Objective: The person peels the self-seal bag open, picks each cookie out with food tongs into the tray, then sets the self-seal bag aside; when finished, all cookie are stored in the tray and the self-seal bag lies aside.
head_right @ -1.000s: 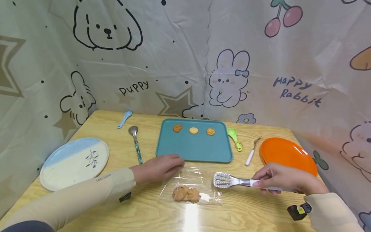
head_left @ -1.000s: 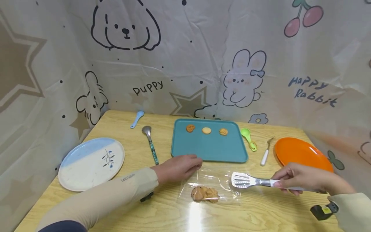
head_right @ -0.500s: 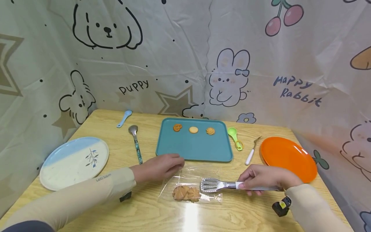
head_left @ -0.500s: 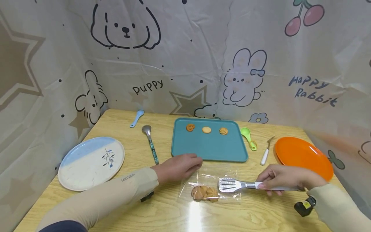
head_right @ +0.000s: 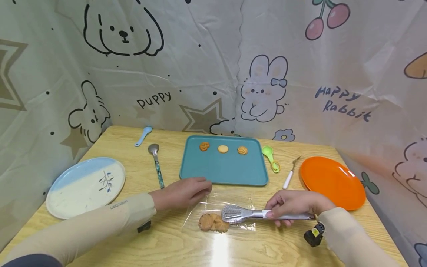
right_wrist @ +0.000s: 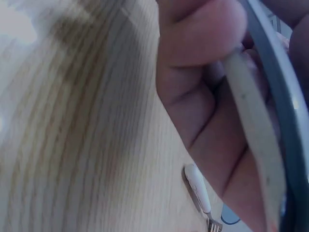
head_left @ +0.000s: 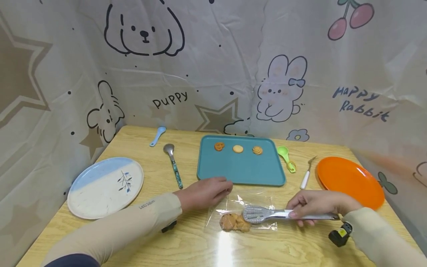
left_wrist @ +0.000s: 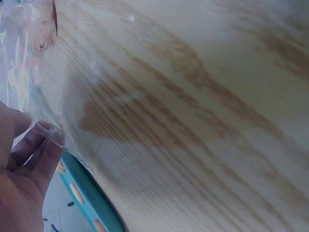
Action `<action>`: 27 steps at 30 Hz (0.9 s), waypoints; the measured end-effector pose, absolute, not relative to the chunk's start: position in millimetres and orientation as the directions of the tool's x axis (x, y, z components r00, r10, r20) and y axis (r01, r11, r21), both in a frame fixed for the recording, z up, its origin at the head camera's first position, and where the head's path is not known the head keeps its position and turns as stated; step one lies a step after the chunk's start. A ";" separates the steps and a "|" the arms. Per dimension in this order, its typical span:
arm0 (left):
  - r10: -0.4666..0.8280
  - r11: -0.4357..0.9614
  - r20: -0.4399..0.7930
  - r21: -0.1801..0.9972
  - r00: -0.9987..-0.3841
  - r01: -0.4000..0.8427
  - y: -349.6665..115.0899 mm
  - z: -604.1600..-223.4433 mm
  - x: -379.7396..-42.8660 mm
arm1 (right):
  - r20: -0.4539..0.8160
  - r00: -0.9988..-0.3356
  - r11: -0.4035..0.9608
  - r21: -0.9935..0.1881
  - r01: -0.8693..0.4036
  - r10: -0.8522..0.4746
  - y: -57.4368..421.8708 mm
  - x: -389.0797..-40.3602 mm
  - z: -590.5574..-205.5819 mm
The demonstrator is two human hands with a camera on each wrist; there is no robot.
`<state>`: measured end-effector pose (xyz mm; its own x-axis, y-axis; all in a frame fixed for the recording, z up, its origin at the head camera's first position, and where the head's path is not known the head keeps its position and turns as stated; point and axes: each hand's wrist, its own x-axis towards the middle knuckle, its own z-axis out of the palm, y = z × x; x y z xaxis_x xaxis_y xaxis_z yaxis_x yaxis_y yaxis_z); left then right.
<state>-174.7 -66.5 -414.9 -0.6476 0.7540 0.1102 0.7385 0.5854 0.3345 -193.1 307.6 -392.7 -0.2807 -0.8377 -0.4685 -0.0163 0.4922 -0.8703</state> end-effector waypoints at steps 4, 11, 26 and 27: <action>0.750 0.594 0.101 0.331 -0.653 0.733 -66.7 -415.1 -176.1 | -0.468 -0.282 0.485 -0.875 0.015 -0.837 304.8 -193.6 -394.4; 0.749 0.599 0.096 0.326 -0.656 0.732 -67.3 -413.5 -175.0 | -0.442 -0.273 0.452 -0.892 0.028 -0.855 303.5 -192.9 -394.9; 0.754 0.586 0.106 0.335 -0.648 0.737 -67.6 -413.6 -175.8 | -0.420 -0.258 0.438 -0.899 -0.013 -0.870 302.5 -194.1 -397.4; 0.756 0.583 0.110 0.336 -0.646 0.740 -67.8 -413.6 -175.8 | -0.415 -0.261 0.432 -0.902 -0.012 -0.872 304.7 -193.6 -397.3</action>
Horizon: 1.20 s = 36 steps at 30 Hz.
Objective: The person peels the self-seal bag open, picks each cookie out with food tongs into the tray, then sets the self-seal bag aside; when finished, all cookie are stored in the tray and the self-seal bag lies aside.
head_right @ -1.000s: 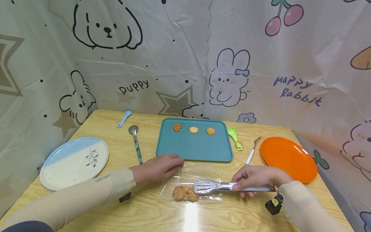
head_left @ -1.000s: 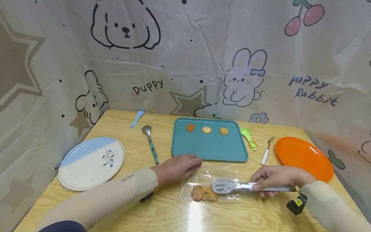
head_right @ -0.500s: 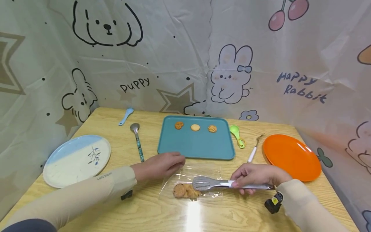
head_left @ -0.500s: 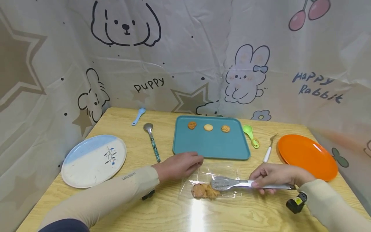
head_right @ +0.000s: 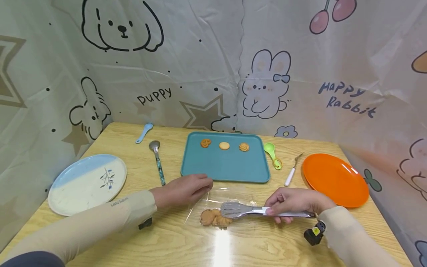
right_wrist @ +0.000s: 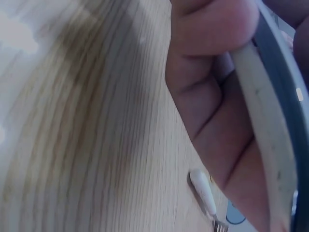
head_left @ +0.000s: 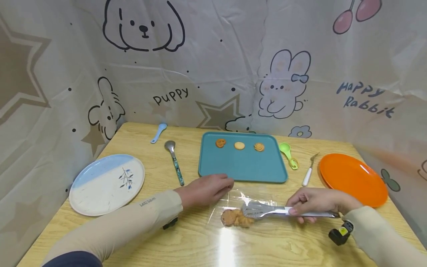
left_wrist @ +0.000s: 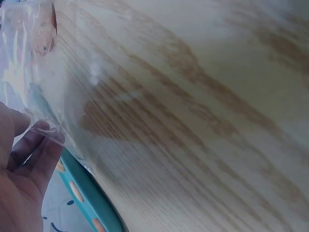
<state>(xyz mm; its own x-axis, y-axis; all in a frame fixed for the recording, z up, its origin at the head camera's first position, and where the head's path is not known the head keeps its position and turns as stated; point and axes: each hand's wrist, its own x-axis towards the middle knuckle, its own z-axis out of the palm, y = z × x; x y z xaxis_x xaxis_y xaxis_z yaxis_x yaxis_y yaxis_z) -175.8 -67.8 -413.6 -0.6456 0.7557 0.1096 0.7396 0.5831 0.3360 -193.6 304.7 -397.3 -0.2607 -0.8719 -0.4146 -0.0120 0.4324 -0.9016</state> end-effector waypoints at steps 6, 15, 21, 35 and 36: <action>0.765 0.572 0.110 0.336 -0.634 0.748 -67.8 -413.9 -176.3 | -0.390 -0.296 0.413 -0.911 -0.017 -0.872 317.1 -189.4 -397.8; 0.774 0.569 0.105 0.316 -0.624 0.759 -66.7 -410.4 -177.2 | -0.415 -0.323 0.429 -0.903 0.031 -0.851 328.3 -188.9 -400.7; 0.776 0.565 0.122 0.302 -0.618 0.768 -67.0 -411.0 -177.6 | -0.396 -0.306 0.399 -0.915 0.056 -0.866 333.5 -188.9 -403.8; 0.773 0.576 0.113 0.290 -0.625 0.764 -67.0 -415.2 -178.7 | -0.418 -0.458 0.416 -0.902 0.112 -0.784 383.6 -183.5 -376.7; 0.771 0.577 0.115 0.291 -0.627 0.763 -67.5 -415.3 -178.7 | -0.405 -0.468 0.407 -0.908 0.103 -0.785 389.1 -184.9 -374.1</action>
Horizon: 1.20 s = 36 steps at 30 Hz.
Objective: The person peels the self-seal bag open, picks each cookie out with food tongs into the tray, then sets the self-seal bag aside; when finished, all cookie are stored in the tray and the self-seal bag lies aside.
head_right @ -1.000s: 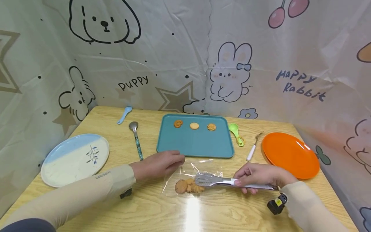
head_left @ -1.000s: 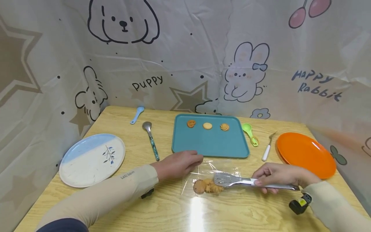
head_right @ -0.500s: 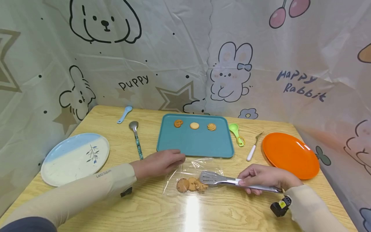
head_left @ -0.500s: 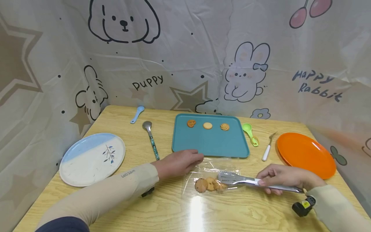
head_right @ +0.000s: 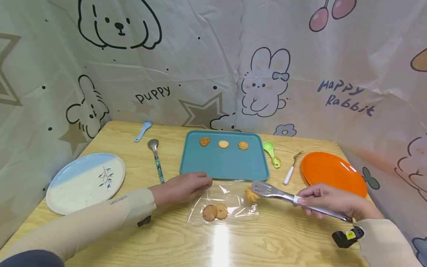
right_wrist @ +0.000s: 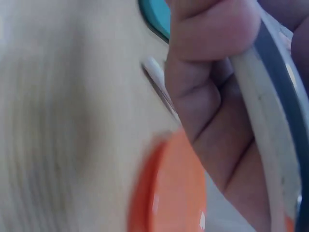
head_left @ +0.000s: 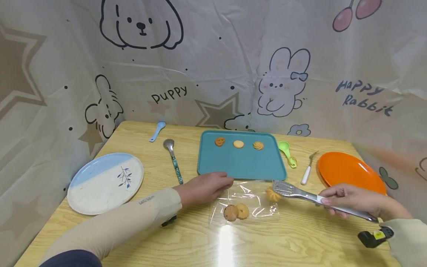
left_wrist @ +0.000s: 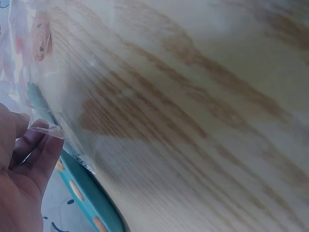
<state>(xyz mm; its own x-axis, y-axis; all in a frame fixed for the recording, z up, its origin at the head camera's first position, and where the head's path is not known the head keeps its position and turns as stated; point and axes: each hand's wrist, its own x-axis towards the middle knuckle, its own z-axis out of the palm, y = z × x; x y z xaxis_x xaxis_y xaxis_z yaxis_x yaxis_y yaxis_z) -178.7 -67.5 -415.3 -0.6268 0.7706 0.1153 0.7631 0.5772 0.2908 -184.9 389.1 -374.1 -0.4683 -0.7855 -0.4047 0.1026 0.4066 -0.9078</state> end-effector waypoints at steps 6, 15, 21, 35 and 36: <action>0.770 0.573 0.128 0.291 -0.625 0.766 -69.5 -415.3 -179.9 | -0.356 -0.567 0.436 -0.900 -0.007 -0.743 404.5 -204.1 -359.8; 0.771 0.569 0.134 0.294 -0.623 0.768 -65.0 -411.9 -178.6 | -0.388 -0.696 0.609 -0.788 -0.089 -0.604 328.4 -244.1 -357.7; 0.776 0.561 0.134 0.302 -0.617 0.771 -62.6 -413.3 -176.5 | -0.402 -0.668 0.617 -0.780 -0.109 -0.626 268.0 -266.1 -371.6; 0.775 0.570 0.117 0.293 -0.621 0.768 -64.2 -414.0 -178.4 | -0.401 -0.670 0.645 -0.748 -0.154 -0.625 210.0 -275.7 -388.5; 0.775 0.570 0.116 0.294 -0.621 0.767 -64.2 -414.3 -178.4 | -0.400 -0.672 0.646 -0.747 -0.154 -0.623 209.5 -275.4 -388.8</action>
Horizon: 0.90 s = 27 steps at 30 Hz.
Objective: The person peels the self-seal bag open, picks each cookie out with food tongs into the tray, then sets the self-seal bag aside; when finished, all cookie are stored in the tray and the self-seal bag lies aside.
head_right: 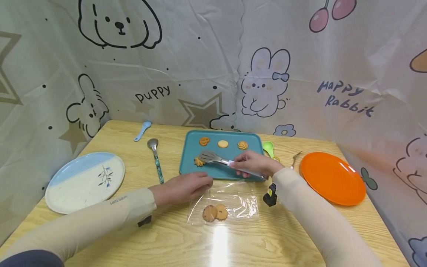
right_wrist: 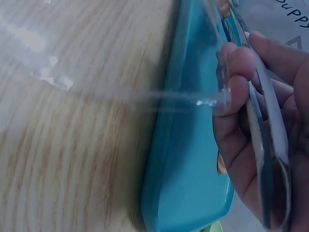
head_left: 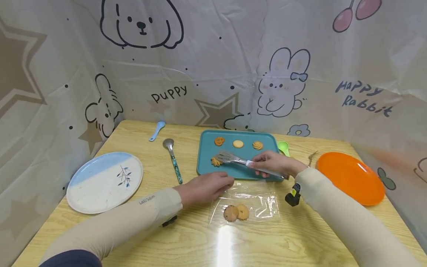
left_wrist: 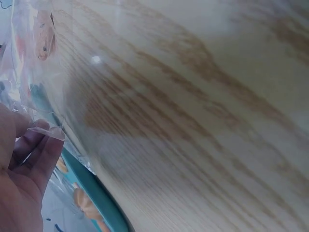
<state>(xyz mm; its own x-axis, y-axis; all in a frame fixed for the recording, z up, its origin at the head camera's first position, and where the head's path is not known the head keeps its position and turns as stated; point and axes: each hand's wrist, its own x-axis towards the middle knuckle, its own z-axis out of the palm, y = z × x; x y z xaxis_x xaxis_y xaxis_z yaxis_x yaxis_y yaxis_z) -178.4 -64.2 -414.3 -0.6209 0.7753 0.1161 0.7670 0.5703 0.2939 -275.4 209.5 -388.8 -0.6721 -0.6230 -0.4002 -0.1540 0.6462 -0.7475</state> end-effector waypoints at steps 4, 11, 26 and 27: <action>0.775 0.570 0.115 0.294 -0.621 0.767 -64.1 -414.5 -178.5 | -0.402 -0.686 0.654 -0.742 -0.144 -0.607 210.8 -275.8 -390.2; 0.774 0.572 0.123 0.287 -0.622 0.769 -63.9 -414.1 -177.7 | -0.382 -0.753 0.676 -0.729 -0.111 -0.536 227.8 -273.3 -386.1; 0.764 0.583 0.102 0.312 -0.637 0.750 -61.9 -406.6 -178.5 | -0.348 -0.789 0.682 -0.721 -0.120 -0.507 335.8 -225.4 -336.9; 0.763 0.585 0.100 0.314 -0.638 0.748 -62.1 -407.0 -178.7 | -0.344 -0.780 0.673 -0.729 -0.129 -0.522 344.2 -221.5 -335.8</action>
<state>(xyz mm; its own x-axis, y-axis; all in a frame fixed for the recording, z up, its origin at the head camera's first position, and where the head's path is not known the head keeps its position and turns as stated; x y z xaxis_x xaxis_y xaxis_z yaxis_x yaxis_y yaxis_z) -178.7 -62.1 -407.0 -0.6383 0.7632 0.1002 0.7482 0.5847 0.3136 -221.5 344.2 -335.8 -0.7800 -0.5225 -0.3444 -0.1289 0.6727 -0.7286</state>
